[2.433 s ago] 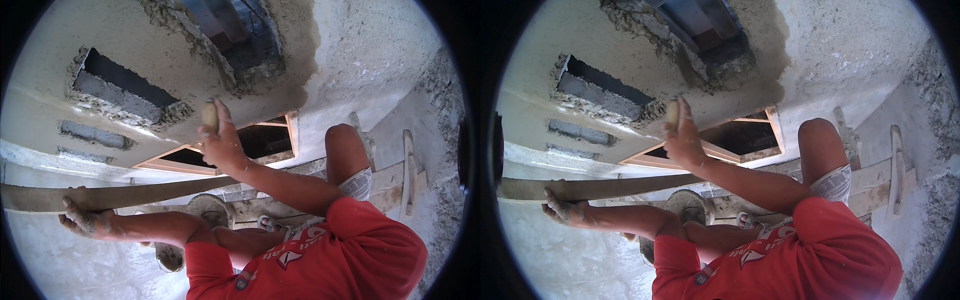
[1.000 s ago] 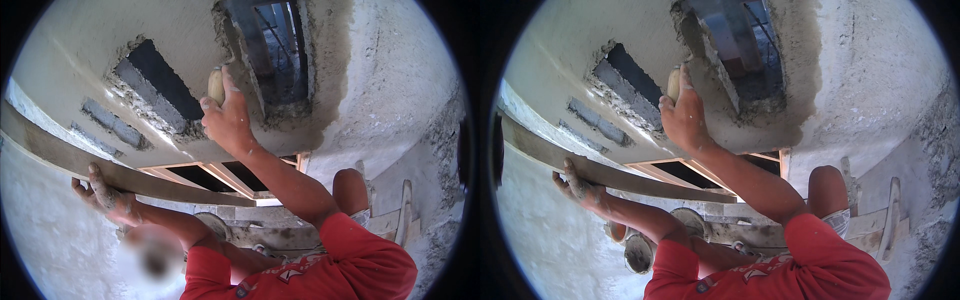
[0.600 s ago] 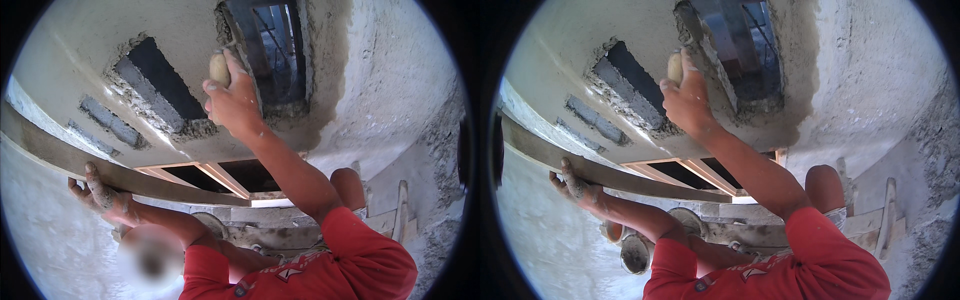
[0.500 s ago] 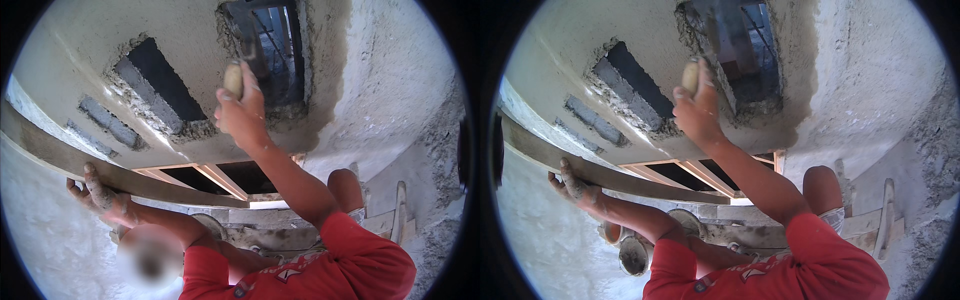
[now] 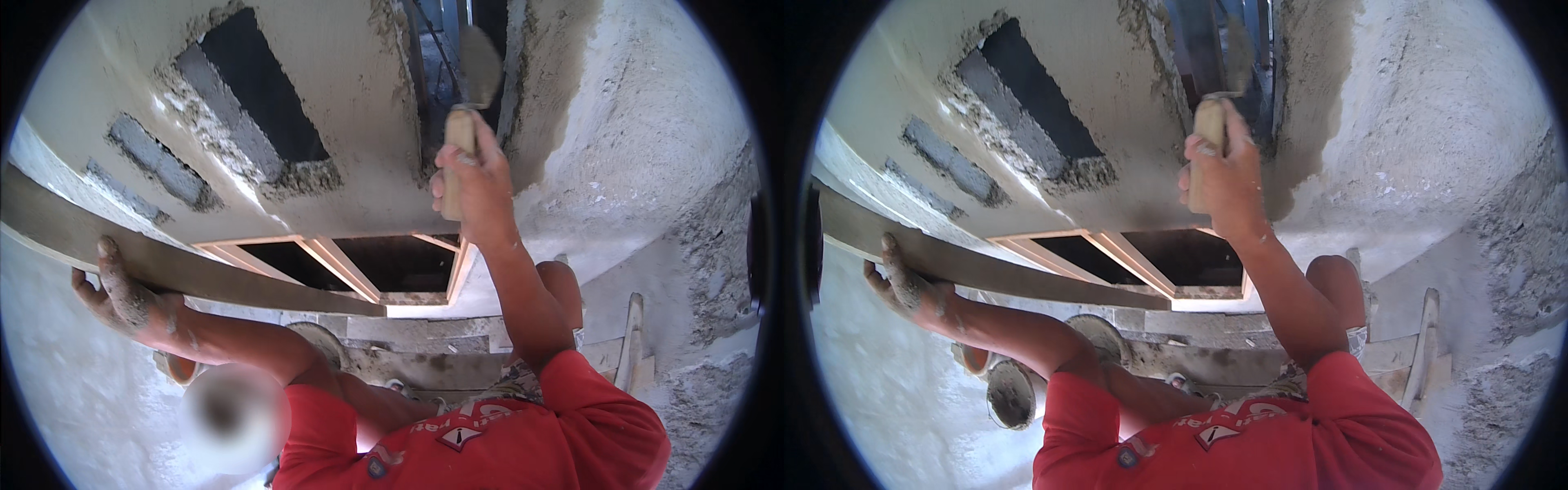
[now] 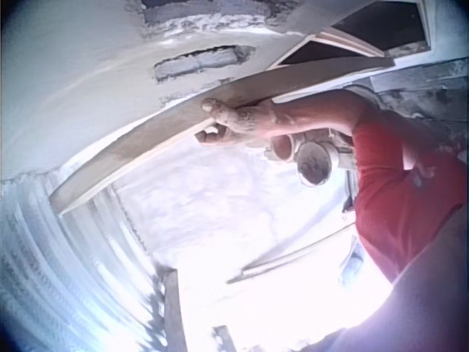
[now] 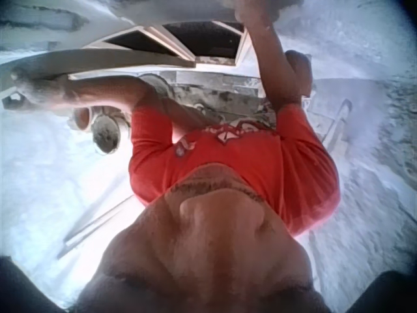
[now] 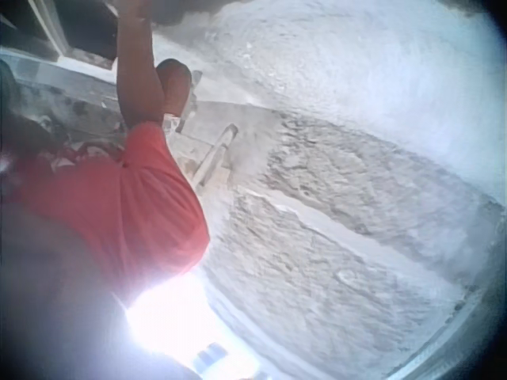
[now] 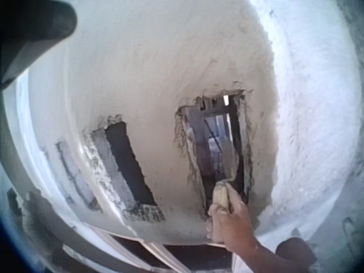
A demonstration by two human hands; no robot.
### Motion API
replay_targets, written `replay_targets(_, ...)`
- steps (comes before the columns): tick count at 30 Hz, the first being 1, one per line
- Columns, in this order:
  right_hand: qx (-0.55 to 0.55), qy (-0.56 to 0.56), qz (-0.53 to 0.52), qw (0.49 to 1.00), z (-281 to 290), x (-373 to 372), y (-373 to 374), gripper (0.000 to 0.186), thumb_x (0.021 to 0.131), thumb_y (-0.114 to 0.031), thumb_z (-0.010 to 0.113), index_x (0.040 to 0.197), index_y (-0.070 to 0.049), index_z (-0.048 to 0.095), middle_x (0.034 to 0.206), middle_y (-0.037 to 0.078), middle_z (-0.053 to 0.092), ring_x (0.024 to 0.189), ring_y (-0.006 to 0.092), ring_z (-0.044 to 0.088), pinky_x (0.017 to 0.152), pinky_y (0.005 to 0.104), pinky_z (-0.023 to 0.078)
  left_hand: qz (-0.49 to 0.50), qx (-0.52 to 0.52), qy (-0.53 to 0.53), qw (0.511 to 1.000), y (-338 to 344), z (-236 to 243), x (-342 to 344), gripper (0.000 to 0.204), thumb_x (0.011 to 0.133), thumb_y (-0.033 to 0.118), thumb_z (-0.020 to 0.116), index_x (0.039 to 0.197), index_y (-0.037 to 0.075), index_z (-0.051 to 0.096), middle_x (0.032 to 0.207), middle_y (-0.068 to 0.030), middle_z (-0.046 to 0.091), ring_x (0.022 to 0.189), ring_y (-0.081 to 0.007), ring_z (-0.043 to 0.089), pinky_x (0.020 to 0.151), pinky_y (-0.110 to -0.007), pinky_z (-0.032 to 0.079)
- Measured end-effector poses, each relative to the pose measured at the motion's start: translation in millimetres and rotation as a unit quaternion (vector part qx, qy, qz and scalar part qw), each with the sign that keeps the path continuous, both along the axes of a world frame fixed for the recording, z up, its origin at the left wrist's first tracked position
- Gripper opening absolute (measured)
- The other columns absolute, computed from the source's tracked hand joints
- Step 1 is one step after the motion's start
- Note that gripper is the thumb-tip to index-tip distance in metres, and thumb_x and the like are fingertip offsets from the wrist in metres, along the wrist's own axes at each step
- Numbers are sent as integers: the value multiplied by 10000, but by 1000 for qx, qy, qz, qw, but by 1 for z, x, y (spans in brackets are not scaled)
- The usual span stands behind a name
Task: The person applies plaster to a wall using a trowel and levels the surface with a wooden board, handling a bucket of material.
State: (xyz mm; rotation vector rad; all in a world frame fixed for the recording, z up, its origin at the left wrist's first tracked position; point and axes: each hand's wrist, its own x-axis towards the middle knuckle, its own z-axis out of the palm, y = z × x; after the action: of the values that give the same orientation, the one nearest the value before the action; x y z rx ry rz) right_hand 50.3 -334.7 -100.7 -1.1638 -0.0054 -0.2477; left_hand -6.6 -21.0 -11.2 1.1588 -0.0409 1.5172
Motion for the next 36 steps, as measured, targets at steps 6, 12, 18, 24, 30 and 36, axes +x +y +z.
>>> replay_targets(6,2,41,9,999,-53,-22,-16,670,918,-85,532,1518,-94,234,857,75,530,565,149,545,446,297,475,6,0,22,1000,-4,-1,0,640,760,126,814,1237,-98,451,1082,-229,582,938,-290,591,819,-397,506)
replay_targets(12,-70,71,-29,995,-89,-45,-27,622,951,-149,567,1498,-96,277,855,91,554,576,154,556,440,289,470,-24,11,55,998,4,-2,-2,695,739,94,819,1272,-114,424,1073,-249,609,925,-288,625,827,-383,525)
replay_targets(18,-83,163,11,983,-74,-67,-56,520,956,-155,543,1417,-23,343,860,119,578,599,172,583,444,304,506,-44,20,25,999,17,-6,5,298,809,68,747,1044,-85,647,946,-195,676,776,-256,665,703,-354,562)
replay_targets(24,48,175,89,979,-82,-54,-70,344,950,-260,555,1185,-25,466,872,118,575,603,182,576,445,311,515,-22,22,-4,999,14,-9,13,311,804,62,750,1055,-88,644,940,-175,680,754,-241,663,697,-349,564)
replay_targets(30,119,195,110,967,-99,-22,-78,310,957,-277,556,1162,-58,478,878,120,576,621,177,580,444,295,516,-61,34,30,997,18,-8,10,351,813,73,743,1107,-75,622,940,-173,678,774,-254,665,702,-346,557)
replay_targets(36,195,165,199,946,-116,11,-81,274,970,-289,547,1149,-91,488,895,131,578,630,180,581,452,301,525,-64,57,12,996,9,-8,11,358,827,109,736,1108,-76,613,983,-185,668,802,-262,667,751,-362,553)
